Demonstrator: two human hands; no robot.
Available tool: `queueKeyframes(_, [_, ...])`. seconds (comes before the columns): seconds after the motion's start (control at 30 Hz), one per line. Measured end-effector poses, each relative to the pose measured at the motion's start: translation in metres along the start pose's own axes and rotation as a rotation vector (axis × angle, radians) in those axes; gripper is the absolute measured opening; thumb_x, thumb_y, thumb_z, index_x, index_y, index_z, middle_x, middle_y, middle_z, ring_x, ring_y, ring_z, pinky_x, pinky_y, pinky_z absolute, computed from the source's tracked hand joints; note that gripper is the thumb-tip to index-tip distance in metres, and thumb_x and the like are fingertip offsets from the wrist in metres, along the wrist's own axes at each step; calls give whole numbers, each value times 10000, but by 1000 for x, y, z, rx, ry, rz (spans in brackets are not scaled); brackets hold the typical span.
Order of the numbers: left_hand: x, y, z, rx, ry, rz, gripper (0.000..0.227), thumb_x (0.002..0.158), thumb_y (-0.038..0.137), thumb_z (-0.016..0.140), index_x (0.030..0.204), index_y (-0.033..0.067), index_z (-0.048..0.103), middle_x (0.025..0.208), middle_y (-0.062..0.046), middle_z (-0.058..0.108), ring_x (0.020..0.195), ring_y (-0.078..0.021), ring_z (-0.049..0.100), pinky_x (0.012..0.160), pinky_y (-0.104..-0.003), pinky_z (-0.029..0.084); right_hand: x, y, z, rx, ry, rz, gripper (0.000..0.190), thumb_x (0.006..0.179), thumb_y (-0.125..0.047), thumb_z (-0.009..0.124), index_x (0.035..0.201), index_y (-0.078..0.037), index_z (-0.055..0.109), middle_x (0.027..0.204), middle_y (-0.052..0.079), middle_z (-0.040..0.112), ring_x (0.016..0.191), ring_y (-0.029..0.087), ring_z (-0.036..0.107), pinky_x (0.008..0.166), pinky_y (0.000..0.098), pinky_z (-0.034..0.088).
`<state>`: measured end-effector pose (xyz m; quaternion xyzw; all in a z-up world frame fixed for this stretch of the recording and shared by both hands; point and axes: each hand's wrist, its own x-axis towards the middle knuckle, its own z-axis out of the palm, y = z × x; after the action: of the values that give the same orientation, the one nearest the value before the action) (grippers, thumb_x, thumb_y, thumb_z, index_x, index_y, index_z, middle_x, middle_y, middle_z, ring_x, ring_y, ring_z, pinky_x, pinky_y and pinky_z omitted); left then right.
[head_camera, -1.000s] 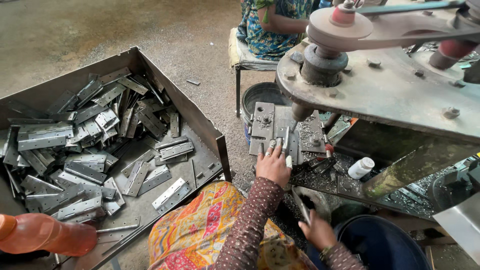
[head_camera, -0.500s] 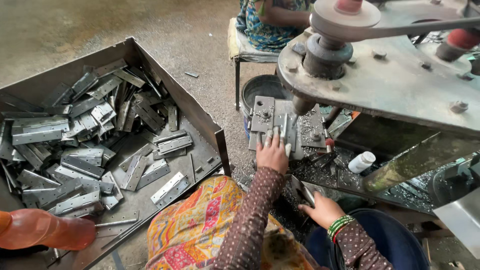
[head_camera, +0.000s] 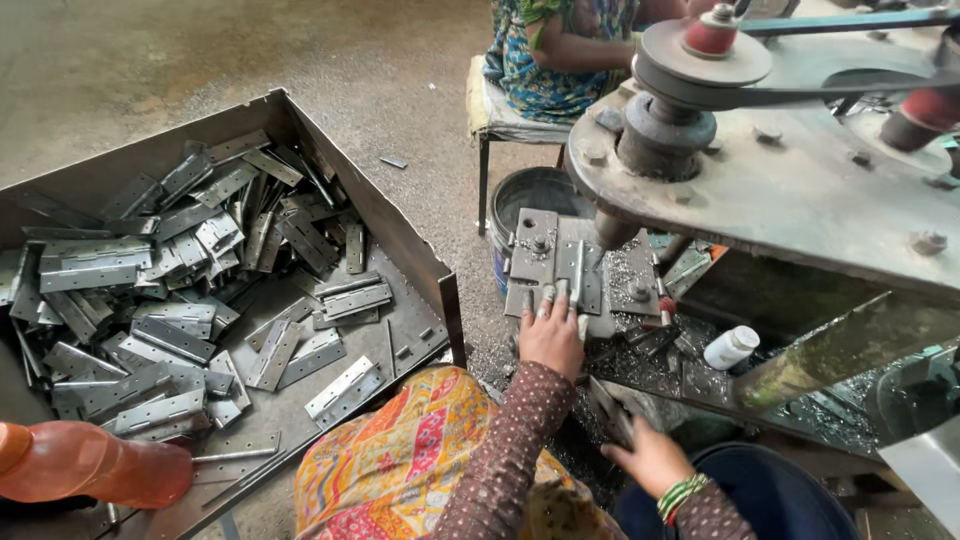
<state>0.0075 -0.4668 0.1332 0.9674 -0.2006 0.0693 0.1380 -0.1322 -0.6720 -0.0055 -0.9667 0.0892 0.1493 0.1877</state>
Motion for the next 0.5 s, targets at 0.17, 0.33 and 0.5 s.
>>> queueKeyframes(0.17, [19,7,9,-108,-33,-44,385,996,171,392,1292,56,610,1499,-114,481,1362,-297,460,1137,-569,287,-7,-1,-4,-8,-8,-24,696,805,-559,686,1153,25,537,888,191,706,771,349,747,717,433,605])
queueKeyframes(0.33, [21,3,11,8,176,44,403,963,165,383,1275,74,622,1444,-114,503,1344,-289,465,1186,-589,231,-22,-3,43,3,21,130,627,882,-470,632,1272,-2,483,843,227,735,777,389,732,703,476,590])
queueKeyframes(0.5, [6,6,5,-26,-62,7,383,1033,175,362,1287,70,628,1534,-109,467,1417,-303,428,1196,-573,230,-16,-6,19,72,-47,71,634,811,-512,704,1134,13,557,861,209,749,780,366,749,727,450,595])
